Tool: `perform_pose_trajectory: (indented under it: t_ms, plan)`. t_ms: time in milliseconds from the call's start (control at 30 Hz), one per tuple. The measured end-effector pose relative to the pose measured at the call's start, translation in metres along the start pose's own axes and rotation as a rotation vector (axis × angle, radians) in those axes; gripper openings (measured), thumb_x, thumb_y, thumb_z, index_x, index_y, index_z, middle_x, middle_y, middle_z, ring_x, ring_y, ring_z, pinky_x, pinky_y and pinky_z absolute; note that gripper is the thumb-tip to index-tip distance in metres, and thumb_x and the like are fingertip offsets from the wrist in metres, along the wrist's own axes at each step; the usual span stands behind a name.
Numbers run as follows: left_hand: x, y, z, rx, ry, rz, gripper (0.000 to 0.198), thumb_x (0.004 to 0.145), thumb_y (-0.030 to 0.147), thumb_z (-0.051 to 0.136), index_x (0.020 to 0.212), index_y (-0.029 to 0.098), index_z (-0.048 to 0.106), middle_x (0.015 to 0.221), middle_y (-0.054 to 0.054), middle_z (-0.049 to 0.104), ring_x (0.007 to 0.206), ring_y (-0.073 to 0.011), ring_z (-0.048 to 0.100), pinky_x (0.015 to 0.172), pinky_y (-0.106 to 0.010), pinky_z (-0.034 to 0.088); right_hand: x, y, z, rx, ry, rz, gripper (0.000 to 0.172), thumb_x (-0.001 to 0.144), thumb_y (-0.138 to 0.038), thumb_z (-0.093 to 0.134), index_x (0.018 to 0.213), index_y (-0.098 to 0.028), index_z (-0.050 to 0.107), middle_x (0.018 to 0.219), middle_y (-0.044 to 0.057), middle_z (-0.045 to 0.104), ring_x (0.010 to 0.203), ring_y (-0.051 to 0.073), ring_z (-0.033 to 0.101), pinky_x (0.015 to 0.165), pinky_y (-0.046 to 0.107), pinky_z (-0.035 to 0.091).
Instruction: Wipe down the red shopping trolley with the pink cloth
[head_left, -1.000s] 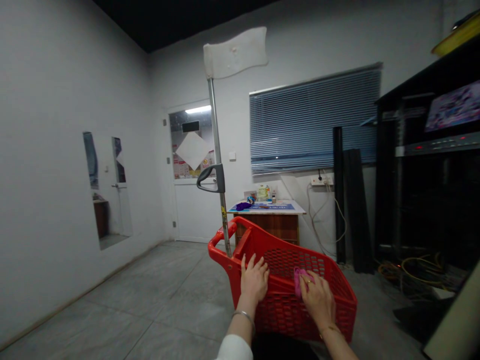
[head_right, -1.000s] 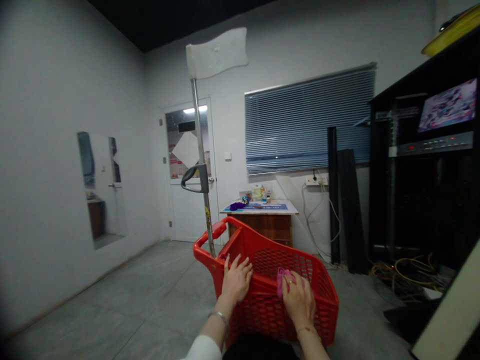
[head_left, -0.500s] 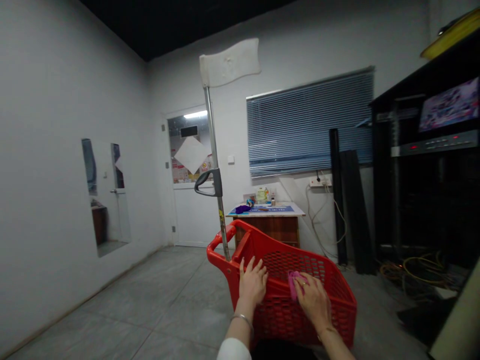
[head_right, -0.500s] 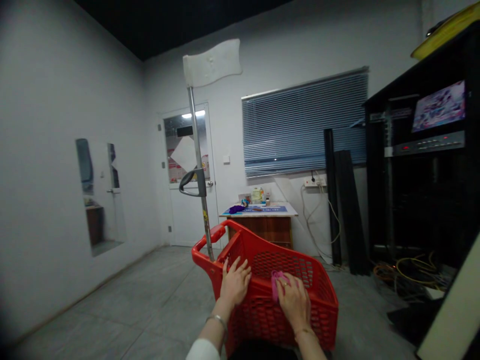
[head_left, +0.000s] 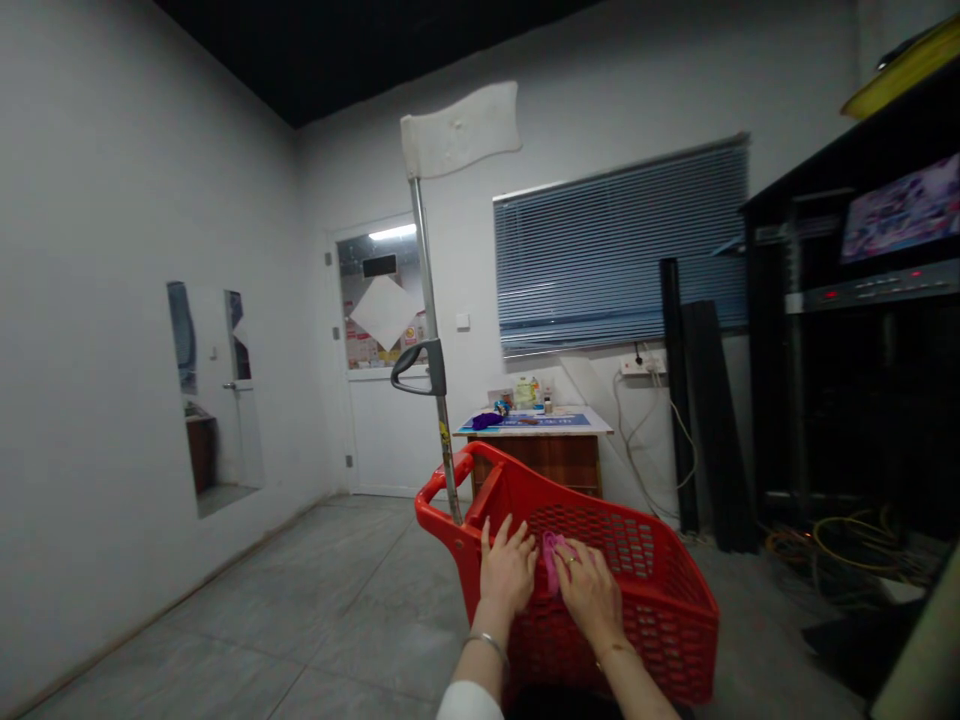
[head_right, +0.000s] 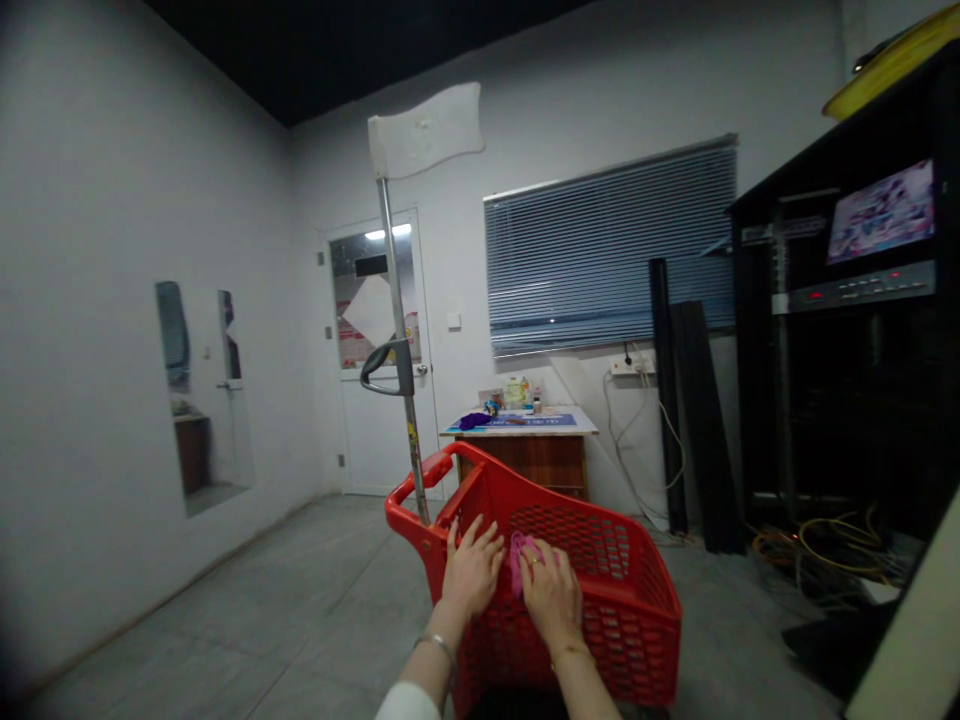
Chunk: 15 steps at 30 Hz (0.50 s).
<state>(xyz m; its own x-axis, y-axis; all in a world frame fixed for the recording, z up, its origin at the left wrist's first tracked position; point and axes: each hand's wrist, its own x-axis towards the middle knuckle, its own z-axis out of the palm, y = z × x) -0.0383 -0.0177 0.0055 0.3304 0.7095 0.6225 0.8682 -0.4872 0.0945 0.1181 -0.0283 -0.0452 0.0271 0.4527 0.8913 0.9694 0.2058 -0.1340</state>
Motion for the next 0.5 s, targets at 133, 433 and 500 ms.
perform_pose_trajectory:
  t_ms: [133,433,500]
  plan:
    - [0.0,0.002,-0.003,-0.03,0.012,-0.001,0.031,0.1,0.036,0.04,0.115,0.036,0.067,0.135,0.005,0.06,0.138,-0.0232,0.04,0.118,-0.059,0.012,-0.012,0.046,-0.011,-0.019,-0.035,-0.001,0.028,0.094,-0.03,0.046,0.107,-0.023,0.07,0.109,0.005,0.068,0.093,0.017,0.055,0.086,0.028,0.041]
    - [0.002,0.002,0.001,-0.027,0.007,-0.01,0.029,0.099,0.035,0.043,0.115,0.036,0.067,0.135,0.005,0.06,0.139,-0.023,0.038,0.119,-0.06,0.01,0.0,-0.001,-0.005,-0.114,-0.062,0.186,0.029,0.094,-0.041,0.046,0.109,-0.034,0.07,0.113,0.002,0.066,0.096,0.019,0.052,0.074,0.03,0.038]
    - [0.001,0.0,0.0,-0.028,0.007,-0.006,0.029,0.099,0.035,0.043,0.115,0.036,0.068,0.134,0.005,0.061,0.138,-0.0231,0.039,0.119,-0.06,0.011,0.0,-0.006,-0.005,-0.105,-0.075,0.168,0.028,0.095,-0.041,0.045,0.102,-0.033,0.072,0.113,0.001,0.066,0.099,0.019,0.051,0.074,0.029,0.037]
